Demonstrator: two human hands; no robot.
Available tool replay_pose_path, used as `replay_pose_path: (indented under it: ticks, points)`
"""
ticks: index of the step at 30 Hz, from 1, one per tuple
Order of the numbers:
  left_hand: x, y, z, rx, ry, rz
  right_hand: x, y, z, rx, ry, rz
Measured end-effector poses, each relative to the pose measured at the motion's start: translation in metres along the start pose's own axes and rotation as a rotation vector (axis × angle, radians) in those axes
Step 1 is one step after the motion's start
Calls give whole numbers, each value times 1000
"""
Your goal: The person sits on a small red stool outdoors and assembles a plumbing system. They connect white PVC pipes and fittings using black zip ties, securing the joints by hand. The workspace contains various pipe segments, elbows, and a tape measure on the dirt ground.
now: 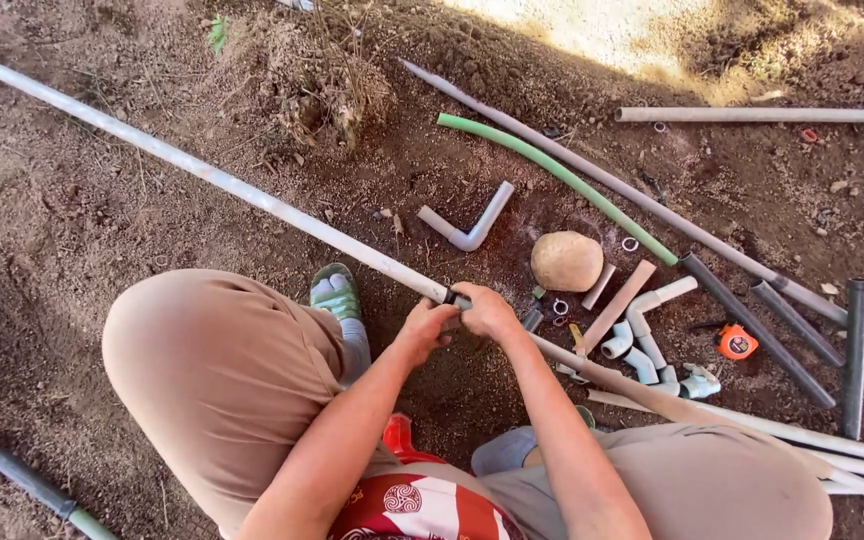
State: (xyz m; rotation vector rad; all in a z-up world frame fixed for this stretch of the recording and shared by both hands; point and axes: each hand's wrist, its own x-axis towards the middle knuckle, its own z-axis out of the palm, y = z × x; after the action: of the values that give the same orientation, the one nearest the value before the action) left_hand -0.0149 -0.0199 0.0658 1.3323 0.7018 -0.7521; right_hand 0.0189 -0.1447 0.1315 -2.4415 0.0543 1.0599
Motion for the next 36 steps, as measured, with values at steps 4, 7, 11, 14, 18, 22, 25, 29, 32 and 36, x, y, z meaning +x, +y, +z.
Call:
replay_pose_path:
  ticks: [4, 7, 11, 14, 18, 22, 25, 29, 32, 36]
  points:
    - [20, -18, -2, -218, -67, 58, 8, 7, 1, 85, 49, -77]
    - [33, -31, 7, -235, -59, 79, 20, 29, 13, 87, 75, -123]
    - [42, -22, 8, -245, -60, 64, 38, 37, 16, 40, 156, -155]
    - [73, -41, 12, -226, -49, 64, 39, 48, 26, -2, 184, -15]
    - [77, -38, 8, -190, 19, 126, 47, 65, 45, -3, 324, -28]
    - [102, -27, -9, -237, 257, 47, -24, 16, -4, 56, 313, 57]
    - [100, -8, -17, -269, 279, -9, -80, 17, -41, 136, 299, 108]
    - [87, 34, -21, -241, 286, -77, -133, 49, -82, 179, 471, 310]
    - [138, 4, -21, -40, 382, 1, -137, 143, -81, 315, 758, 353]
    - [164, -23, -56, 53, 352, -107, -167, 164, -93, 133, 1169, 203]
